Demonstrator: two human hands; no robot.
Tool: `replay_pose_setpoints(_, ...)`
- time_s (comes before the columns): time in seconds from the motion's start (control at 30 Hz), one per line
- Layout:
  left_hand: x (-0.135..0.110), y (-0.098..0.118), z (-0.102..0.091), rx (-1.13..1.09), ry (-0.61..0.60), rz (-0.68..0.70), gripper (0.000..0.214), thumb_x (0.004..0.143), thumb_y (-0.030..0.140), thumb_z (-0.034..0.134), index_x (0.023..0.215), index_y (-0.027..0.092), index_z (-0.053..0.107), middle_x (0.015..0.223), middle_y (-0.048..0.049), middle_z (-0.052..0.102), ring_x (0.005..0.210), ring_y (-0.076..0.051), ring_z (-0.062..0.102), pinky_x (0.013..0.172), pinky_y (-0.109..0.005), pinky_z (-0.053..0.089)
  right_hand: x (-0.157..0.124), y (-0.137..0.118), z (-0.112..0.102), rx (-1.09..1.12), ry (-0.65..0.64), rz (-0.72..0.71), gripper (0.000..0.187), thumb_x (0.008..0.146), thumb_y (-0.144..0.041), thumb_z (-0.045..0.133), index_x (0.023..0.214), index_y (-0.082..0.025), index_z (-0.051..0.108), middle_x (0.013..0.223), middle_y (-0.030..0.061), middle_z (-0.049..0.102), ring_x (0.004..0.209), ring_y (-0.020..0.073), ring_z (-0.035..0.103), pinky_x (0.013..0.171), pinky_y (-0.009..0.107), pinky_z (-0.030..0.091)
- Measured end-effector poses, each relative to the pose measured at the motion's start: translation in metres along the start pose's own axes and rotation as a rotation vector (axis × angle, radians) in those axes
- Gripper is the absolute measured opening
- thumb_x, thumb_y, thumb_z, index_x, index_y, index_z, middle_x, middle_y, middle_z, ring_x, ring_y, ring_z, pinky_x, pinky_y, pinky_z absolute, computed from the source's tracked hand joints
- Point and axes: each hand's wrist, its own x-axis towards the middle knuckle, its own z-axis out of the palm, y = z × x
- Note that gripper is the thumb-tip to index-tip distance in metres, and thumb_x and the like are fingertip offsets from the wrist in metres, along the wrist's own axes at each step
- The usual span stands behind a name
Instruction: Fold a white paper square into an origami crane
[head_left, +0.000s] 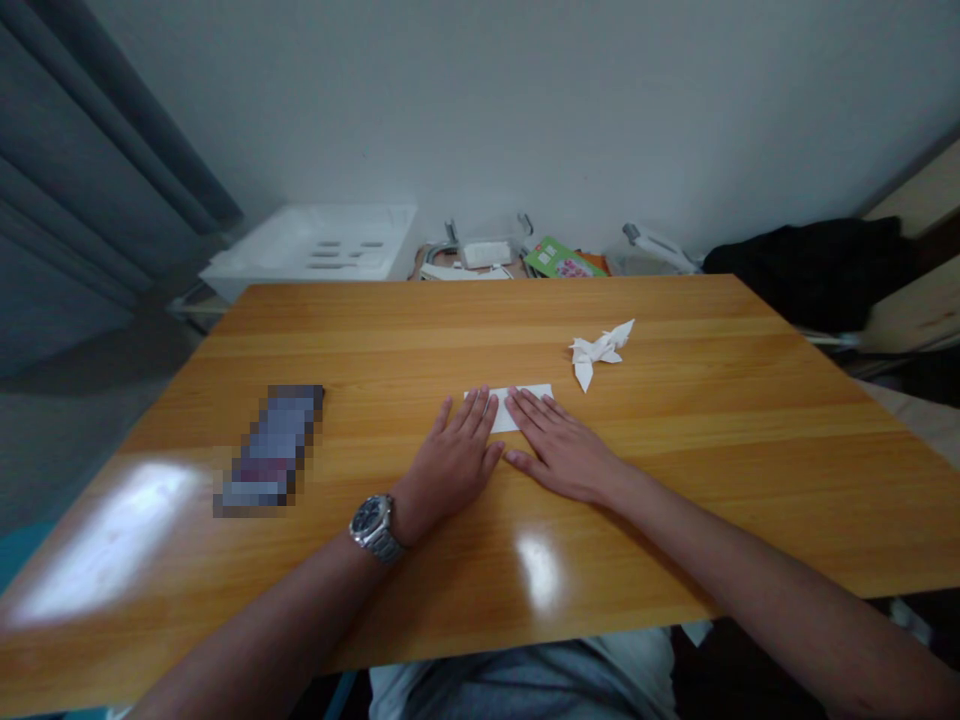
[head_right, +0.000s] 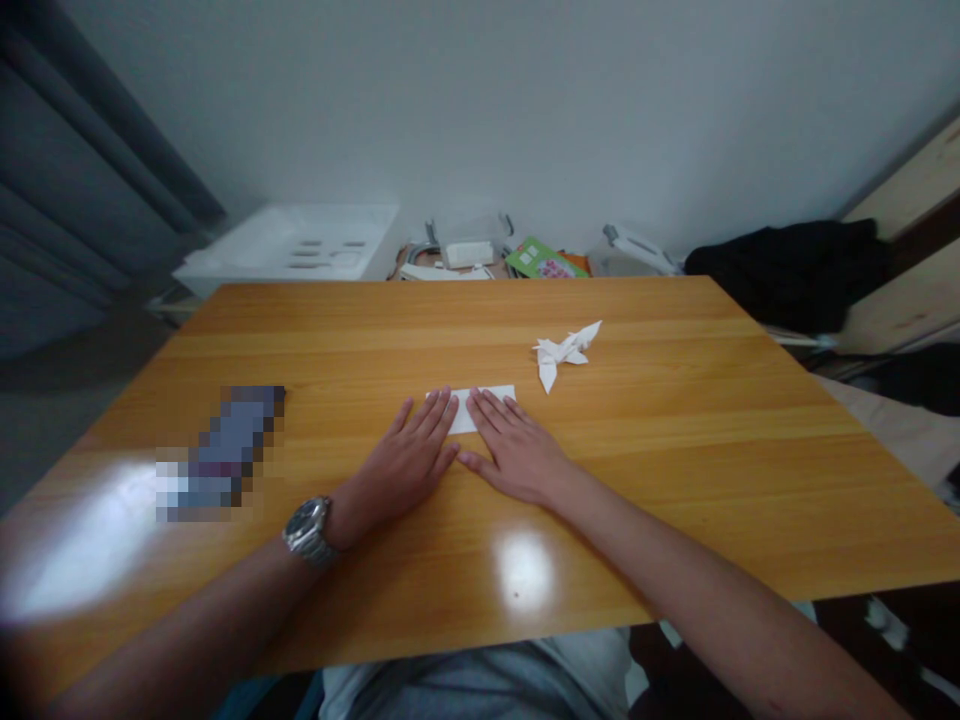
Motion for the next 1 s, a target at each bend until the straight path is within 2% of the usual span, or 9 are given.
replay_pose_setpoints(0.13,-0.001,0.0,0.0,0.01,0.004,-0.006,0.058,0.106,0.034,0.033,0.156,0.004,0.034,0.163,-0.0212,0.033,0.154,-0.032,0.028,0.126,-0.054,0.022,-0.011,0.008,-0.004,-0.017,0.0,0.031,0.077,0.105,-0.059,0.028,0.163,-0.01,0.019,0.168,0.0154,0.019,0.157,0.0254,0.018,0.129,0.046,0.019)
replay_pose_setpoints(0.3,-0.001,-0.001,0.001,0.025,-0.008,-0.01,0.057,0.107,0.035,0.031,0.157,0.007,0.034,0.163,-0.0188,0.033,0.154,-0.031,0.028,0.126,-0.054,0.023,-0.029,0.024,-0.008,-0.065,-0.01,0.136,0.075,0.106,-0.057,0.026,0.163,-0.009,0.021,0.168,0.0155,0.019,0.157,0.0249,0.018,0.128,0.047,0.021)
replay_pose_setpoints(0.43,0.0,-0.001,0.001,0.025,-0.019,-0.011,0.058,0.107,0.036,0.032,0.157,0.008,0.033,0.164,-0.0189,0.032,0.154,-0.031,0.028,0.125,-0.055,0.023,-0.032,0.026,-0.013,-0.08,-0.006,0.144,0.072,0.106,-0.056,0.025,0.162,-0.01,0.026,0.167,0.0139,0.023,0.156,0.0242,0.023,0.128,0.046,0.021)
replay_pose_setpoints(0.63,0.003,-0.003,-0.003,-0.013,0.005,-0.041,0.052,0.107,0.036,0.035,0.154,0.016,0.041,0.161,-0.015,0.04,0.149,-0.03,0.038,0.123,-0.053,0.028,-0.019,0.017,-0.025,-0.073,0.082,0.146,0.063,0.107,-0.048,0.027,0.155,-0.01,0.043,0.16,0.0165,0.041,0.15,0.0265,0.039,0.126,0.05,0.027)
replay_pose_setpoints(0.83,0.011,-0.002,-0.003,-0.036,0.069,-0.096,0.043,0.108,0.034,0.037,0.145,0.021,0.053,0.152,-0.0123,0.052,0.137,-0.028,0.05,0.116,-0.049,0.035,0.011,0.016,-0.014,-0.03,0.156,0.096,0.06,0.109,-0.042,0.024,0.157,-0.01,0.039,0.163,0.0149,0.038,0.152,0.0252,0.034,0.126,0.048,0.028)
replay_pose_setpoints(1.0,0.018,0.0,-0.002,-0.042,0.084,-0.157,0.036,0.107,0.035,0.041,0.136,0.023,0.059,0.143,-0.0093,0.059,0.127,-0.027,0.055,0.108,-0.047,0.04,0.026,0.017,0.004,-0.027,0.122,0.106,0.064,0.108,-0.045,0.027,0.159,-0.007,0.032,0.165,0.0165,0.03,0.155,0.0265,0.027,0.126,0.048,0.026)
